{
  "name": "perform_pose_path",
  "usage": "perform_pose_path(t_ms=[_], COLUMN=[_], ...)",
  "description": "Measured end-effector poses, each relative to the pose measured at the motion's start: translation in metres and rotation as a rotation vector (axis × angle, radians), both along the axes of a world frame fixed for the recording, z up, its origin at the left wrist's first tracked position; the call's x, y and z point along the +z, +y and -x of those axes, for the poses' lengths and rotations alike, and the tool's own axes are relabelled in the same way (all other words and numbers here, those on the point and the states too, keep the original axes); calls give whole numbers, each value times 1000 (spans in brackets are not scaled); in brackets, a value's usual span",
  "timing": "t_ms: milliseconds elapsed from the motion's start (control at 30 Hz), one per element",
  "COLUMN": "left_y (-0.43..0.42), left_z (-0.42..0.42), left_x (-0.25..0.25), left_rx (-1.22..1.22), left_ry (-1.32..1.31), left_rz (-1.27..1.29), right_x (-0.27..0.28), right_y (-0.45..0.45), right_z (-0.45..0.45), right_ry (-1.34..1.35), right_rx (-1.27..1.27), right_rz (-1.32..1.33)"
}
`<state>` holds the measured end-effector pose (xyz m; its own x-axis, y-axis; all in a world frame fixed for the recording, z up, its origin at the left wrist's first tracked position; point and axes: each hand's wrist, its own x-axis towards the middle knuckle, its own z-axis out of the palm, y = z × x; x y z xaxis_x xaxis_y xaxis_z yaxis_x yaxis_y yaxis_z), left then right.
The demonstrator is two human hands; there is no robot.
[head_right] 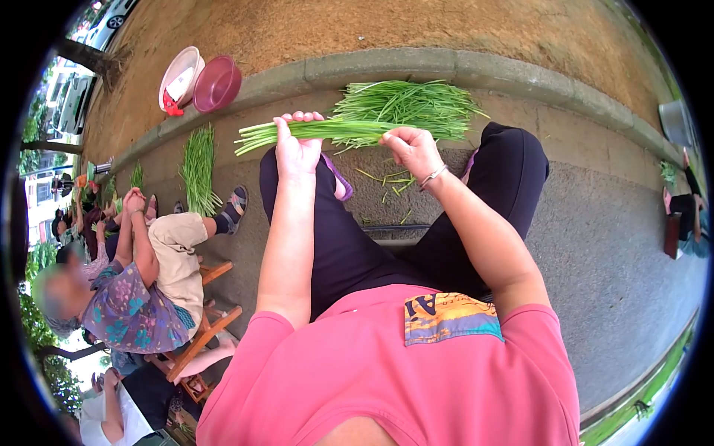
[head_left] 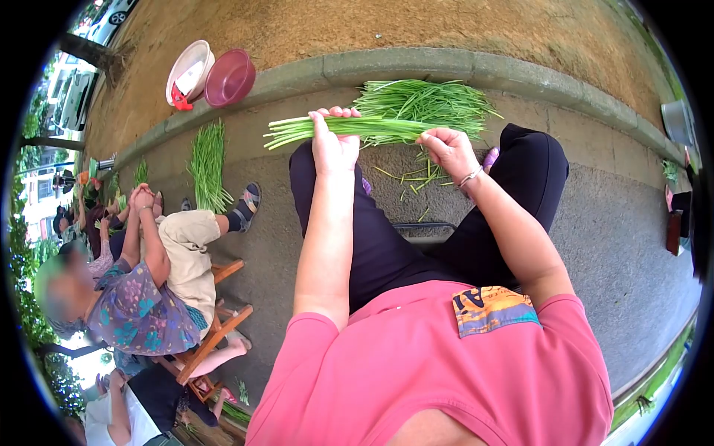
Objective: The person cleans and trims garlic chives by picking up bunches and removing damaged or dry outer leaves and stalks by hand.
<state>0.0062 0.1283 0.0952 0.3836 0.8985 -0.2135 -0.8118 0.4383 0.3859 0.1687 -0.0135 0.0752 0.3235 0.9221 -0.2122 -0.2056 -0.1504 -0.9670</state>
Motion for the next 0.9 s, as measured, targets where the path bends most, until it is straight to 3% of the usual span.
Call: perform_pose_path(t_ms=[67,333,467,600,800,900], left_y=[1,3,3,2,-1,-1], left_z=[-1,0,-2,-2,-4,-4], left_x=[0,-3,-2,-2,-1,1], left_rx=[10,18,22,24,41,45], left_ry=[19,-20,-16,-18,0,-4], left_rz=[12,13,33,34,29,26], right_x=[4,-3,-1,4,5,-5], right_y=[-1,-4,-5,-5,-2,-2], right_z=[-5,-6,-5,-7,-8,-2], right_ry=[13,-554,-622,-630,-580,-263], right_rx=[49,348,437,440,205,2], right_rz=[-5,-211,-169,-147,-69,-6])
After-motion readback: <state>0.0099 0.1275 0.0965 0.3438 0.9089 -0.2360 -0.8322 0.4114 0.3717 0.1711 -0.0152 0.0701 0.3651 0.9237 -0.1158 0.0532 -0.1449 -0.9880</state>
